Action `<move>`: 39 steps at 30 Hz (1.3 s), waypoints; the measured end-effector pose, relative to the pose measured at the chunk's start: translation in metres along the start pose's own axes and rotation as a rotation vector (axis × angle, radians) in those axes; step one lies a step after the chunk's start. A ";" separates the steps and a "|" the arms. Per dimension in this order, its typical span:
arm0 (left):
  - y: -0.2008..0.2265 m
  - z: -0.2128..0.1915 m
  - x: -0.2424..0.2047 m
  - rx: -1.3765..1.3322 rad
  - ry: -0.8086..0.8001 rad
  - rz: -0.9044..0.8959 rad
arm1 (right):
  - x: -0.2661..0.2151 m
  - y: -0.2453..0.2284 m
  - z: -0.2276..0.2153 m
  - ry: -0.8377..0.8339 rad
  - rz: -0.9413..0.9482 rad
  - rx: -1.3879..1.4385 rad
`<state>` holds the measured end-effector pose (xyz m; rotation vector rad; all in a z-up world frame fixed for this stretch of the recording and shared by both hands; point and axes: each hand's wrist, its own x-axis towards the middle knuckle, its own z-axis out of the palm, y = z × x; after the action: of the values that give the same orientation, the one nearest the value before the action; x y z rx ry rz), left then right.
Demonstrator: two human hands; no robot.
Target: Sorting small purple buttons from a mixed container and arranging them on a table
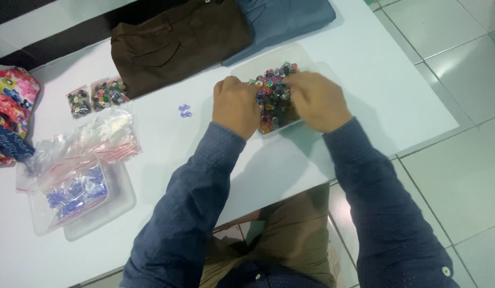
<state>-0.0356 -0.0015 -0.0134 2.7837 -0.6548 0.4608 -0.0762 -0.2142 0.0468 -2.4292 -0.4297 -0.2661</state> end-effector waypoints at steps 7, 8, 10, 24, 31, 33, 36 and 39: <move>0.053 -0.032 0.009 0.165 -0.431 -0.038 | -0.002 -0.002 0.023 -0.204 -0.051 -0.479; 0.055 -0.035 0.009 0.156 -0.491 -0.051 | -0.002 -0.004 0.023 -0.298 -0.018 -0.462; 0.059 -0.043 0.008 0.143 -0.552 -0.057 | -0.003 -0.007 0.017 -0.392 0.021 -0.447; 0.029 -0.080 0.009 0.143 -0.591 0.023 | 0.017 -0.004 -0.025 -0.451 0.187 -0.189; 0.040 -0.088 0.004 0.065 -0.626 -0.036 | 0.029 0.007 0.028 -0.563 0.210 -0.232; 0.040 -0.091 0.003 0.034 -0.600 -0.002 | 0.032 -0.004 0.016 -0.533 0.093 -0.128; 0.041 -0.089 0.003 0.019 -0.609 -0.009 | 0.031 -0.021 -0.012 -0.522 0.141 -0.100; 0.039 -0.071 0.007 0.008 -0.580 -0.017 | 0.027 -0.016 -0.023 -0.436 0.147 -0.028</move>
<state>-0.0655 -0.0164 0.0602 2.9270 -0.7344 -0.3709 -0.0589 -0.2101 0.0814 -2.5266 -0.4322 0.3304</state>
